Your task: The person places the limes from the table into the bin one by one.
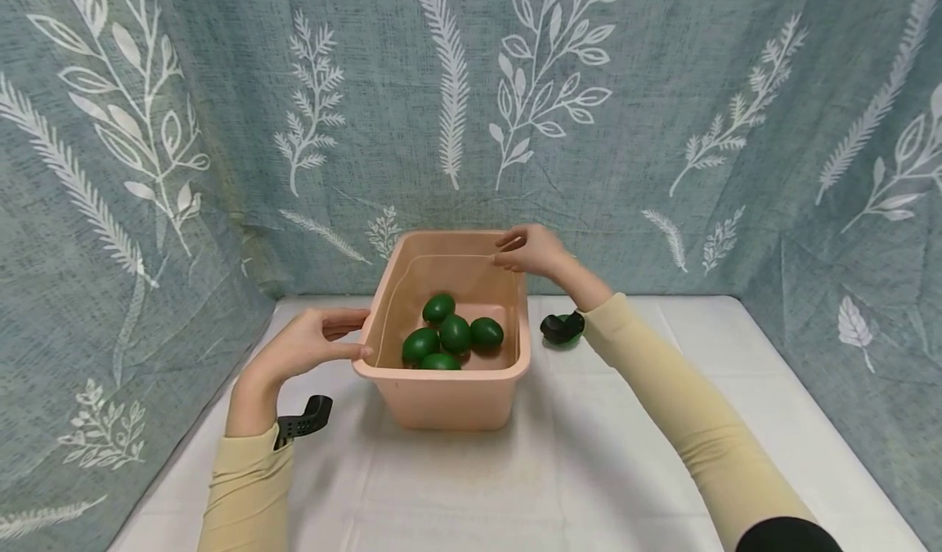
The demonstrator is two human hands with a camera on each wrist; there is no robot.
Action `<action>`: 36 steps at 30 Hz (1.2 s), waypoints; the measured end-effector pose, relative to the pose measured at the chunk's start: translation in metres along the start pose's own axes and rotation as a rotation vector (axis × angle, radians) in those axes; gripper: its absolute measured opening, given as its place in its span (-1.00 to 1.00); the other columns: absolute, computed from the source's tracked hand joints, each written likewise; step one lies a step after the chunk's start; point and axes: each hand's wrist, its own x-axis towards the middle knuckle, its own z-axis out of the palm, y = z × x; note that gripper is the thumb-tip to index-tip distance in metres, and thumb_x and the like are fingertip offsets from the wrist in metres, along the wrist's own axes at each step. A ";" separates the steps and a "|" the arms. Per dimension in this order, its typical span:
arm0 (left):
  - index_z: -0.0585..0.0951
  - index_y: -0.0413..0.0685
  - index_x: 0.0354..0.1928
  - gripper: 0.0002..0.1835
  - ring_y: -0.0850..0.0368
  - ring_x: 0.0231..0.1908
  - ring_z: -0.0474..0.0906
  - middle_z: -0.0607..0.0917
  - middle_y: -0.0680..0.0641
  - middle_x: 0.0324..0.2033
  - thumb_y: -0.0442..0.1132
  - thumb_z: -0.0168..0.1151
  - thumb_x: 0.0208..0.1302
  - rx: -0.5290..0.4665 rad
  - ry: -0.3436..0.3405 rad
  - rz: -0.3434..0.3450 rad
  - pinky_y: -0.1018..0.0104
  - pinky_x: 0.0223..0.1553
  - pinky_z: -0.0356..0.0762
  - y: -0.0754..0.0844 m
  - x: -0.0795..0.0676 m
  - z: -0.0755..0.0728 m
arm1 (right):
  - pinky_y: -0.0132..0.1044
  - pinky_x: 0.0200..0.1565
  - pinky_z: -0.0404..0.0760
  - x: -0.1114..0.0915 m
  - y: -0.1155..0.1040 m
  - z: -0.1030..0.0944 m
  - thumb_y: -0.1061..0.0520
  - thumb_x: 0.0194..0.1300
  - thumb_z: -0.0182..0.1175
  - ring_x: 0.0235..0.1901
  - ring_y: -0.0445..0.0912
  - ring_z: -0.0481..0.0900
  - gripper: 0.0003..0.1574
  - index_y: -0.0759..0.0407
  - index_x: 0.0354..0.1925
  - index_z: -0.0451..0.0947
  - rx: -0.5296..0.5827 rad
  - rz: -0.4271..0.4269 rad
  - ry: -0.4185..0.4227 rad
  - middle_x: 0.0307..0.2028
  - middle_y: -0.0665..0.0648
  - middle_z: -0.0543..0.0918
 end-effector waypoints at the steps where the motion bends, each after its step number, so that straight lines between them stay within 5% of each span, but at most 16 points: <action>1: 0.44 -0.14 0.28 -0.28 -0.22 0.27 0.35 0.49 -0.19 0.23 0.00 0.40 0.10 0.000 -0.001 0.001 -0.06 0.23 0.42 0.000 0.000 0.000 | -0.18 -0.03 0.67 -0.001 0.004 -0.004 0.02 0.23 0.29 0.03 0.12 0.60 -0.43 0.17 0.17 0.48 -0.002 -0.012 0.018 0.09 0.26 0.57; 12: 0.45 -0.15 0.27 -0.30 -0.21 0.27 0.36 0.50 -0.20 0.22 -0.04 0.40 0.10 -0.012 0.001 0.010 -0.06 0.20 0.45 0.002 -0.002 0.001 | 0.01 0.09 0.56 -0.017 0.060 -0.039 -0.06 0.28 0.24 0.14 0.11 0.46 -0.37 0.20 0.22 0.42 -0.069 -0.051 0.199 0.12 0.26 0.53; 24: 0.43 -0.15 0.29 -0.27 -0.21 0.28 0.34 0.48 -0.20 0.24 -0.01 0.40 0.10 -0.009 0.000 -0.006 -0.06 0.22 0.43 0.001 -0.001 0.000 | 0.03 0.15 0.52 -0.020 0.128 -0.044 -0.06 0.27 0.25 0.21 0.20 0.41 -0.27 0.19 0.30 0.33 -0.098 -0.013 0.090 0.24 0.29 0.42; 36: 0.43 -0.14 0.29 -0.28 -0.20 0.28 0.34 0.47 -0.19 0.24 -0.02 0.40 0.10 -0.025 -0.004 0.000 -0.05 0.22 0.43 -0.003 0.001 0.000 | 0.03 0.16 0.52 -0.011 0.166 -0.024 0.00 0.19 0.33 0.21 0.23 0.41 -0.22 0.22 0.30 0.33 -0.097 -0.003 0.029 0.25 0.33 0.40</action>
